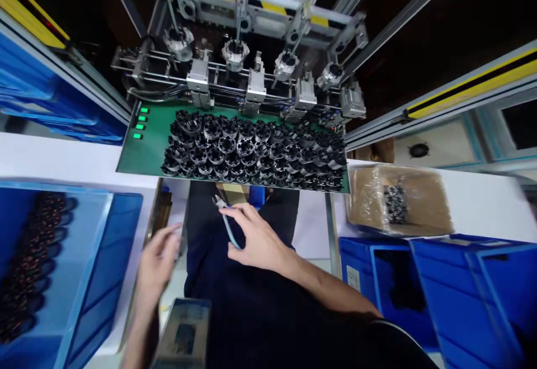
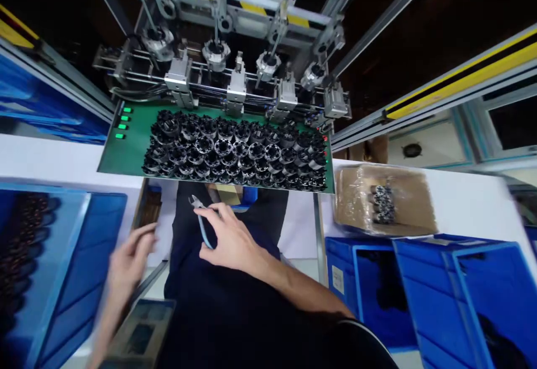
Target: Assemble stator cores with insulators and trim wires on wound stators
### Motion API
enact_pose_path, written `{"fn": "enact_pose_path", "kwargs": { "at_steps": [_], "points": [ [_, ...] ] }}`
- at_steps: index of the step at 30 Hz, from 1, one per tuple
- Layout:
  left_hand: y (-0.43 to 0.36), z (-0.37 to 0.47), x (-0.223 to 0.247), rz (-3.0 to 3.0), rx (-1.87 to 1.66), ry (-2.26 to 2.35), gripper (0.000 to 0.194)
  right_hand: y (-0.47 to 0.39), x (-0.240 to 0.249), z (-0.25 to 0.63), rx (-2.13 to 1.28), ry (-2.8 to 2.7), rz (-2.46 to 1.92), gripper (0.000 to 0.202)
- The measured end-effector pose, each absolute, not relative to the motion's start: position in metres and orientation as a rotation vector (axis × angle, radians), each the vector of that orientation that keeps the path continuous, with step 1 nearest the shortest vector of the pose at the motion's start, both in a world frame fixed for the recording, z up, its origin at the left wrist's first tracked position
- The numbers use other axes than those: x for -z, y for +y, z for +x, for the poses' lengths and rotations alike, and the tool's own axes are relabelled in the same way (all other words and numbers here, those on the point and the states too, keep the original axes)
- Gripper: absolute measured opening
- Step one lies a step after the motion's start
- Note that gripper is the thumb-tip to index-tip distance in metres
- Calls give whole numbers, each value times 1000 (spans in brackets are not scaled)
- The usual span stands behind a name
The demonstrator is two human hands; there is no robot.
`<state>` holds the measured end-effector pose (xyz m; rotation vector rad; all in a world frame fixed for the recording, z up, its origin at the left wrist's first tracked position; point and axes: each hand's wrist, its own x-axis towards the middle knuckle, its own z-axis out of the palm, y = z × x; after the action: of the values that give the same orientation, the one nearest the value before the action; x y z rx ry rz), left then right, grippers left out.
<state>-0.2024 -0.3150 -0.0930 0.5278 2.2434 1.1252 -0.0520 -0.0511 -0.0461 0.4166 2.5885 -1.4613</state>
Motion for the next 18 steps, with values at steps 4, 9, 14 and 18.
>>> {"fn": "enact_pose_path", "kwargs": {
  "at_steps": [4, 9, 14, 18],
  "points": [
    [-262, -143, 94, 598, -1126, 2116, 65, -75, 64, -35, 1309, 2751, 317, 84],
    [-255, -149, 69, 723, -927, 2269, 55, -69, 66, -4, 1462, 2801, 241, 84],
    [-285, -235, 26, 645, -546, 2754, 56, -8, 63, 59, 1651, 2852, 483, 70],
    [-286, -323, 6, 590, -202, 2893, 60, 73, 47, 165, 1638, 2863, 956, 61]
  ]
}}
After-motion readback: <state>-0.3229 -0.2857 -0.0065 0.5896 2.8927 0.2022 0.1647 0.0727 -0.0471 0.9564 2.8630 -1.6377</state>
